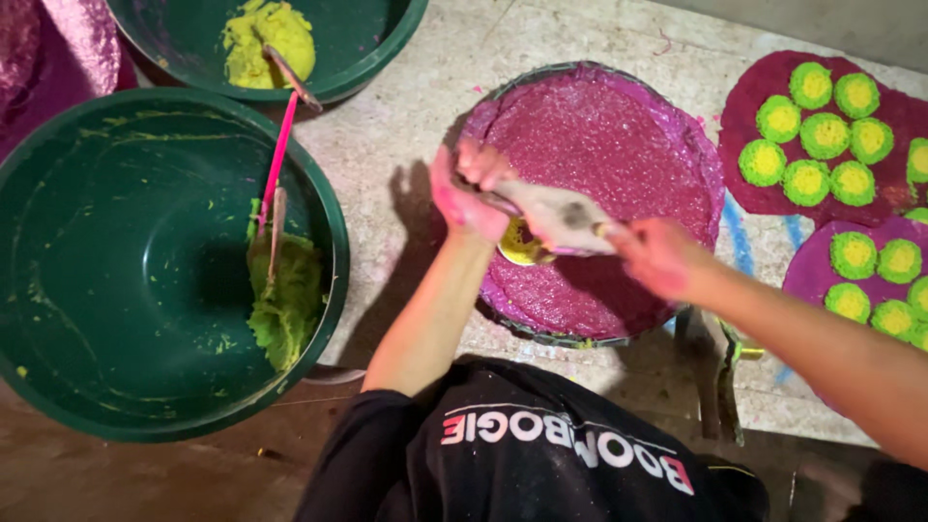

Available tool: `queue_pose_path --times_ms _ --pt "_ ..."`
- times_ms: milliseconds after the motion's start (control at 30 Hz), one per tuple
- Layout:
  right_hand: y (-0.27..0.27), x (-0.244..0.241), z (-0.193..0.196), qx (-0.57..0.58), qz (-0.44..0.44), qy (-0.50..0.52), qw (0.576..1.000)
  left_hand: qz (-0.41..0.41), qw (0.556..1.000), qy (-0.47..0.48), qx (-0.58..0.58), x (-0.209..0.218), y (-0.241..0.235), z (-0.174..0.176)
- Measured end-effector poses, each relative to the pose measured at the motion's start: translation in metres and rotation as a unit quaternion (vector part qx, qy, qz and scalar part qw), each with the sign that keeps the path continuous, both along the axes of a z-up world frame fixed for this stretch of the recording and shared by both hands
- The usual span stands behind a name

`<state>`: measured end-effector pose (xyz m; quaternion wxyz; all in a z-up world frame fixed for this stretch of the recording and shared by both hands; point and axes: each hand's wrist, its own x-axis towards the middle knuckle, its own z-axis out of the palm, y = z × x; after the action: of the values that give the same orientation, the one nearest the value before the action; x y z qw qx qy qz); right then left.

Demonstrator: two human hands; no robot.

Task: The person uses a manual dough press to form green and yellow dough into ring shapes and places them on a purple textured mat. They repeatedly load the press, compress the dough, and arrange the finished pieces in rows.

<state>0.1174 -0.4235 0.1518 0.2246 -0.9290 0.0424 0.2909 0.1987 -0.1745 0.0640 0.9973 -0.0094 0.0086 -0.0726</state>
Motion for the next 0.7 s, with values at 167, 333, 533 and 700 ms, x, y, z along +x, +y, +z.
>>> queue_pose_path --times_ms 167,333,533,700 --pt "-0.074 -0.016 0.021 0.177 -0.035 -0.075 0.981 -0.091 0.908 -0.05 0.406 -0.013 0.0 -0.001" --pt "-0.105 -0.068 -0.013 0.388 -0.292 -0.082 0.87 -0.045 0.445 -0.279 0.849 -0.065 0.024 0.011" --pt "-0.11 -0.133 -0.064 0.57 -0.302 -0.174 0.744 -0.04 0.398 -0.267 0.877 -0.072 0.021 0.022" --pt "-0.102 -0.146 -0.071 0.625 -0.32 -0.182 0.689 0.021 0.392 -0.319 0.863 -0.02 0.003 0.062"
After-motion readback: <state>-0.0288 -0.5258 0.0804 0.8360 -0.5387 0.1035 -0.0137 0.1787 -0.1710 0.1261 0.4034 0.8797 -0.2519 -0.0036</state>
